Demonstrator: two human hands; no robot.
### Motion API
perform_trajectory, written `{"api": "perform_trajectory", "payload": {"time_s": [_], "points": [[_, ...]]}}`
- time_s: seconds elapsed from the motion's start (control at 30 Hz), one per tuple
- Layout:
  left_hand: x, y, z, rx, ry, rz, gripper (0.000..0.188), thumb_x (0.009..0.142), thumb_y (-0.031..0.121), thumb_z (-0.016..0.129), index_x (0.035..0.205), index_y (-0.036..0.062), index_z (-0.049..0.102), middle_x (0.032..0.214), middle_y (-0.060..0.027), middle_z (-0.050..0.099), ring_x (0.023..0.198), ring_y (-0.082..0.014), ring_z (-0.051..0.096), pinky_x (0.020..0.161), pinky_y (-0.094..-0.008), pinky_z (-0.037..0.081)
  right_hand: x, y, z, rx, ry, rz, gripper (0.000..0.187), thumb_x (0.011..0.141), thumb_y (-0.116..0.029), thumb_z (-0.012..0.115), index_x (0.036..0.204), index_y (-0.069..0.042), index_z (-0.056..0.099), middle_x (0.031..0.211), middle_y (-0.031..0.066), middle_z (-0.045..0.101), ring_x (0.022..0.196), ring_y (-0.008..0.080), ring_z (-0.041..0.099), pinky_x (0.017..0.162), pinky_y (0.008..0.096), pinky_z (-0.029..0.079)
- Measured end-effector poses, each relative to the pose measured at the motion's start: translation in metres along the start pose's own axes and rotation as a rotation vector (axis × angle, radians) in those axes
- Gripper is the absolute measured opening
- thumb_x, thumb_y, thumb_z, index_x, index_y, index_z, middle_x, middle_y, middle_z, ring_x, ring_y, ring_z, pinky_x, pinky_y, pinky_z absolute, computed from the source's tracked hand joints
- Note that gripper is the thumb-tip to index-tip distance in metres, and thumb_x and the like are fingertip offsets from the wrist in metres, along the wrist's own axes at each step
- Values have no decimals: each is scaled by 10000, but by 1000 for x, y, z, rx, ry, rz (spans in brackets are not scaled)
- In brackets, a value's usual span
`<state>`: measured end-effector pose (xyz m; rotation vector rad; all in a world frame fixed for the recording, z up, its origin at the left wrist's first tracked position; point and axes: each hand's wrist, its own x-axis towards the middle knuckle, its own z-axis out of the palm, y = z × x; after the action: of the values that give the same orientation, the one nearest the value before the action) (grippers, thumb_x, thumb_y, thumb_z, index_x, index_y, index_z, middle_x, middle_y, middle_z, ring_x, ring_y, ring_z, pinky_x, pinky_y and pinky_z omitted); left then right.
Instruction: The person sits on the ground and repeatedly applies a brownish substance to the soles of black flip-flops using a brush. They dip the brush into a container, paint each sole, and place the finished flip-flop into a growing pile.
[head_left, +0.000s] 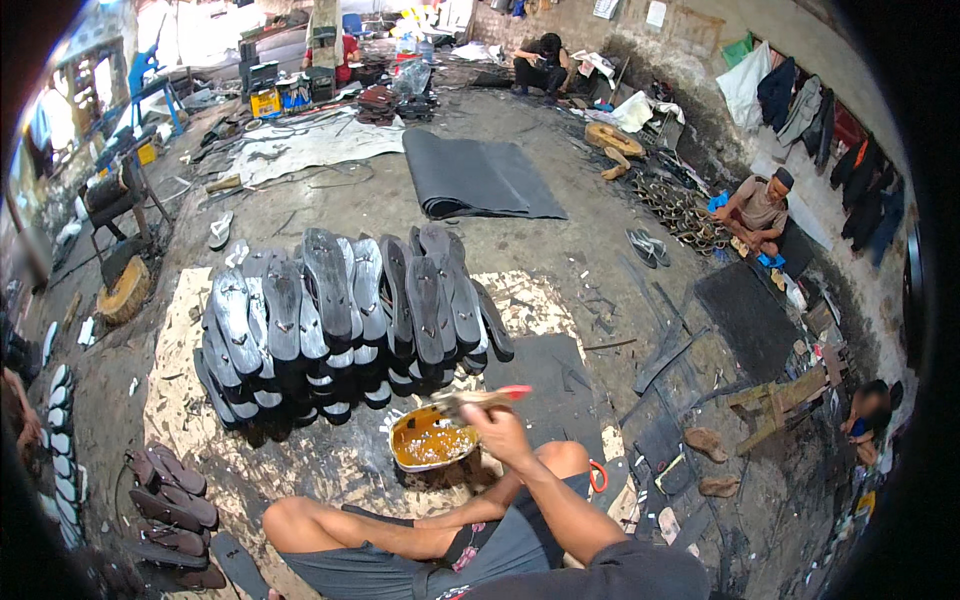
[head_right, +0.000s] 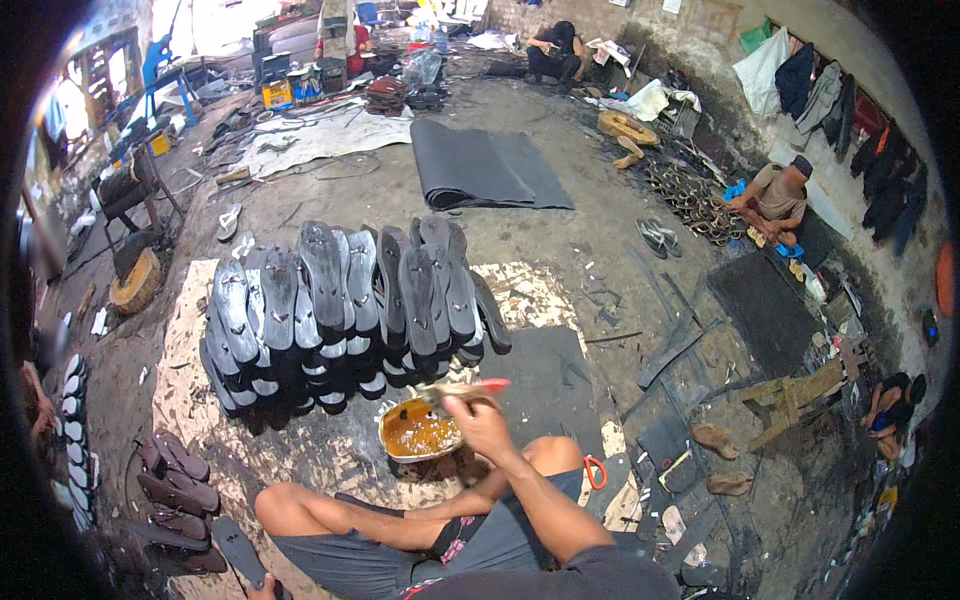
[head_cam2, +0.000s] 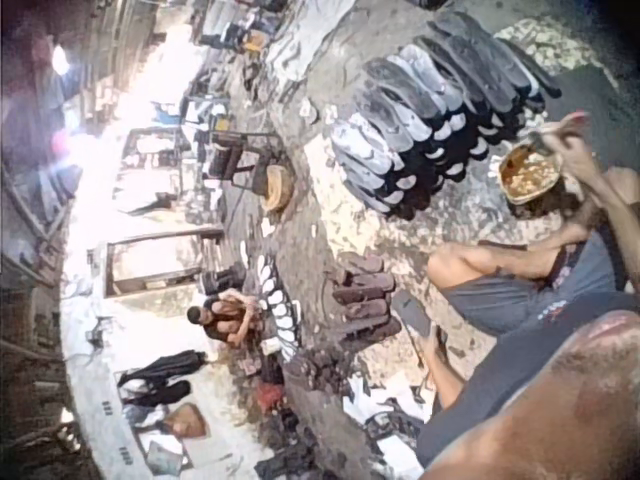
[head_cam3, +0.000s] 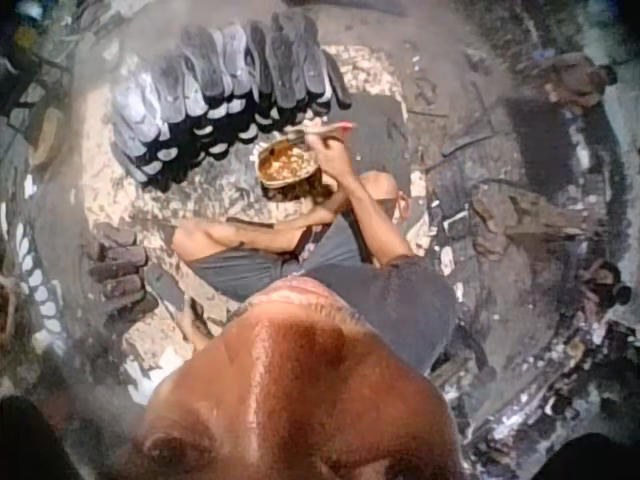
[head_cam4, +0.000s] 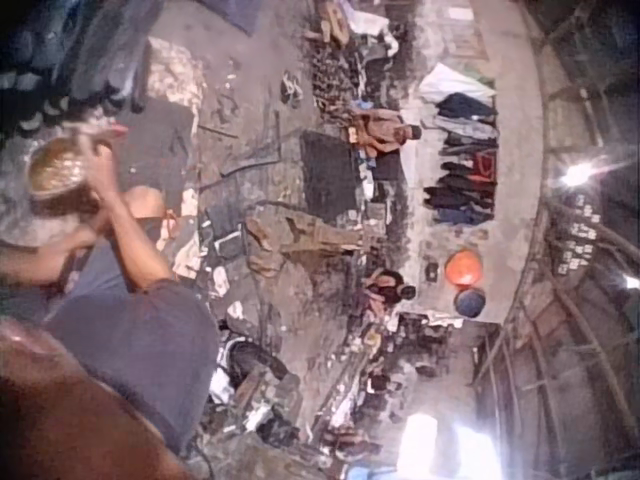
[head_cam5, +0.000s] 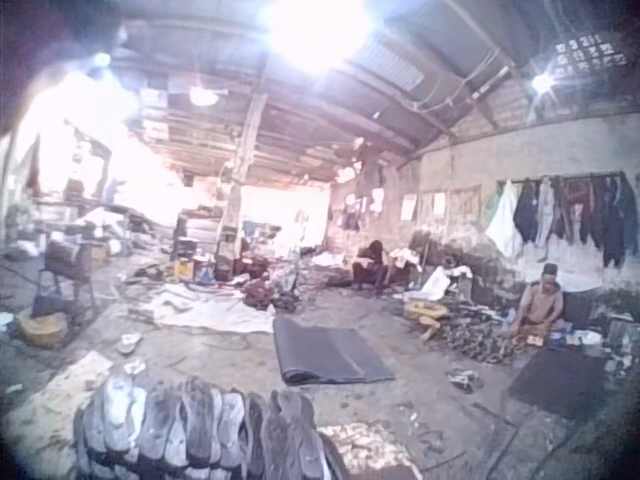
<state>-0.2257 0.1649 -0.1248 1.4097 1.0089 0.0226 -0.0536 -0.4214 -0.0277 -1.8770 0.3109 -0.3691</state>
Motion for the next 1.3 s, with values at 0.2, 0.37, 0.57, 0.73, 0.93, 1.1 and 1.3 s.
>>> {"api": "perform_trajectory", "payload": {"time_s": [0.2,0.37,0.57,0.73,0.93,1.1,1.3], "points": [[103,-18,-7,45,-60,129,620,925,252,733,1406,-28,461,1293,-205,563,1170,-333,546,1017,-477,429,35,47,57,-677,-455,-390,237,901,-330,714,1073,-169,743,933,108,739,993,349,652,838,490,485],[18,48,44,274,-126,614,651,963,158,662,1536,17,387,1464,-187,484,1346,-306,451,1160,-430,321,27,12,35,-561,-329,-292,218,903,-226,749,1111,-161,763,985,100,754,957,284,687,865,455,535],[-83,100,125,432,-397,684,731,952,252,706,1564,12,386,1592,-181,411,1453,-299,394,1195,-411,280,26,15,-69,-863,-306,-316,308,893,-425,750,1123,-221,769,897,98,734,823,344,666,762,460,538],[-50,138,146,334,-478,721,598,959,99,660,1516,2,465,1501,-129,523,1317,-225,528,1106,-358,401,36,2,-110,-121,270,-166,131,975,-133,678,1044,-23,697,957,23,688,949,124,630,848,316,524],[-102,155,265,-273,-979,375,659,1087,514,389,1626,148,282,1424,-57,544,1111,-176,608,894,-341,548,25,-147,9,577,46,-216,220,996,-231,706,1078,-28,691,974,39,714,824,97,652,731,264,539],[-163,148,316,-743,-1103,19,582,1097,482,379,1591,180,320,1472,-102,504,1275,-248,554,1098,-412,466,-9,-127,91,194,-27,-811,251,905,-104,780,1120,-34,671,1057,100,717,1004,219,680,889,369,516],[-152,118,304,-670,-1195,-35,557,1101,446,360,1589,182,302,1463,-127,513,1201,-291,621,950,-473,585,-4,-130,62,330,-156,-481,261,941,-197,750,1135,-37,683,1059,94,712,1009,169,666,890,338,519]]}}
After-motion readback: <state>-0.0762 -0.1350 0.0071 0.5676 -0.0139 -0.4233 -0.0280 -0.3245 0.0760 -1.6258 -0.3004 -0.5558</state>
